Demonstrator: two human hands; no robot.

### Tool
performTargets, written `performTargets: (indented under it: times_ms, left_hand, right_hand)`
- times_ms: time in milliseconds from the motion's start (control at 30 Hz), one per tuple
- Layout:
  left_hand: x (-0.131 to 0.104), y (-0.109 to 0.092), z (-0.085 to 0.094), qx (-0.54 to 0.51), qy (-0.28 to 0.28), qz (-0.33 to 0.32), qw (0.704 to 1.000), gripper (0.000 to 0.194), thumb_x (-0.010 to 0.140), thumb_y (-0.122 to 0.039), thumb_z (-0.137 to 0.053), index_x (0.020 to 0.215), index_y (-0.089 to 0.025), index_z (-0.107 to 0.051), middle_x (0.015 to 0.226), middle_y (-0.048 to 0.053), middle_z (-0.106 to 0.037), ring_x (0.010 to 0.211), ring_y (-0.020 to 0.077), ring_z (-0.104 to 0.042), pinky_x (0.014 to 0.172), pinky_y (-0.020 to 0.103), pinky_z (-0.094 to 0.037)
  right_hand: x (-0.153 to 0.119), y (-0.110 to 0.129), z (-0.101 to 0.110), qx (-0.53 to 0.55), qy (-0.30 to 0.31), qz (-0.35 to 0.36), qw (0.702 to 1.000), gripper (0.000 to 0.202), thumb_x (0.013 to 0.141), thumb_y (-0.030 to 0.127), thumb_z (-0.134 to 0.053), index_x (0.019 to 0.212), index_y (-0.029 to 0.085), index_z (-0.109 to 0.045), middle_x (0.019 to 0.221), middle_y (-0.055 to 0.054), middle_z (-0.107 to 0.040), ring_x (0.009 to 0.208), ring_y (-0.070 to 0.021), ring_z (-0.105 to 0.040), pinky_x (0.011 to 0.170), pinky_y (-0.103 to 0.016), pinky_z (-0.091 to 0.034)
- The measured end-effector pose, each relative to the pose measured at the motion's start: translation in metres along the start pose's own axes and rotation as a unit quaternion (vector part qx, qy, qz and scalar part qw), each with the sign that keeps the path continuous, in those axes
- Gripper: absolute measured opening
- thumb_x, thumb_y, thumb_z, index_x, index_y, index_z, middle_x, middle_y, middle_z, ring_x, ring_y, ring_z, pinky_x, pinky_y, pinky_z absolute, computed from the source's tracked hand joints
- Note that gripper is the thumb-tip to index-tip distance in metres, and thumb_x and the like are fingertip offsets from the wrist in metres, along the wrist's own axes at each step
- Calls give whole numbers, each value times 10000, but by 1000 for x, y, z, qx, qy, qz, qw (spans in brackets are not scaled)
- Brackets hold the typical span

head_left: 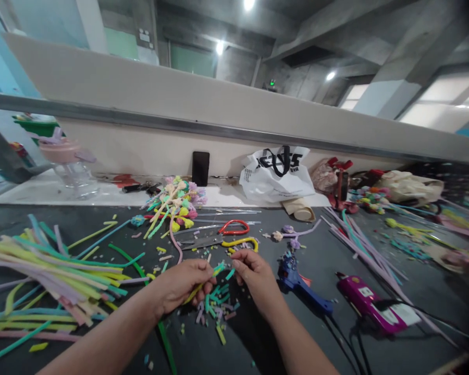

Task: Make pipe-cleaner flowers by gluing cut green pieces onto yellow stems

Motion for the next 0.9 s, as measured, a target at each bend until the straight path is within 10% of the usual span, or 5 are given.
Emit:
performTargets:
  times_ms: [900]
  left_hand:
    - [1,5,-13,-95,-20,6,995,245,735,-379,-562,720,-141,-507,545,-30,-523,410,47,-428,421,173,-271]
  right_hand:
    - [-7,5,-10,9,-62,41,997,54,724,242,-560,762,207,-545,626,39,-520,493,-107,-517,514,-233,-426]
Point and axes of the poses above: each hand's wrist, its own x-axis towards the middle knuckle, its own z-axis out of the back of the hand, y = z × x, the point moved 4 cm from there along x, towards the middle knuckle
